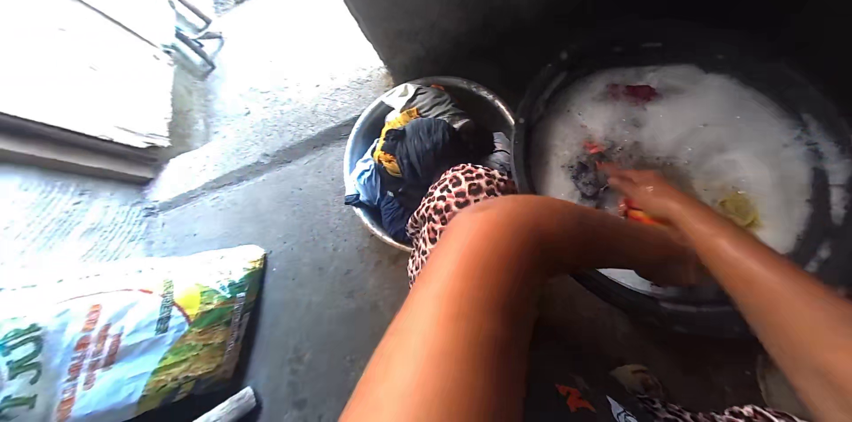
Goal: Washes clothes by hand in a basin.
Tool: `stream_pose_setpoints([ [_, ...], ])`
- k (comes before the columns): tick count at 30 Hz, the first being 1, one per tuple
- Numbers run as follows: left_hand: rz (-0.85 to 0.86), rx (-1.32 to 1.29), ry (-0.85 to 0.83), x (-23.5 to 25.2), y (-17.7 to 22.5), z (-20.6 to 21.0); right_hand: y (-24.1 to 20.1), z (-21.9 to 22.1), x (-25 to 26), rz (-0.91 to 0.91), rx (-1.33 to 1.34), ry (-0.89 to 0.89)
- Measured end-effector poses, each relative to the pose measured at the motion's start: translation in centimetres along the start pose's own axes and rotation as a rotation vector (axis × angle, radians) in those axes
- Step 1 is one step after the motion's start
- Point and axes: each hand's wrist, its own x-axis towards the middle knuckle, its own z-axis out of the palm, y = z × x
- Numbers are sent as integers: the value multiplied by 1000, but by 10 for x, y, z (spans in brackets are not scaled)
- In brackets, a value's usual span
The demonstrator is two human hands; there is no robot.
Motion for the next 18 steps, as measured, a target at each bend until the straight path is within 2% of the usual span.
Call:
stream_pose_setpoints([
  [2,88,8,347,-20,-33,-12,7,-30,-13,112,361,99],
  [4,165,-19,729,-40,-79,-35,10,-61,-40,4,674,32],
  [6,196,-43,970,-88,-118,-78,23,-69,-51,-154,853,-24],
  [7,99,-84,968,-132,-119,-109,32,-70,-49,-185,901,-61],
  [9,-328,-337,878,-224,-96,-164,41,-67,-46,-143,821,-49],
  [11,-560,-511,1036,-273,-113,-167,46,-56,-36,-45,708,37],
  [13,-770,-663,1086,-300,-142,-151,53,-49,-22,56,590,153],
  [14,-914,-719,1043,-306,-158,-138,54,-47,-16,101,529,226],
  [16,-1149,-724,874,-302,-194,-94,57,-47,-4,128,410,370],
  [18,-1231,-475,629,-279,-234,-13,59,-50,11,97,291,478],
])
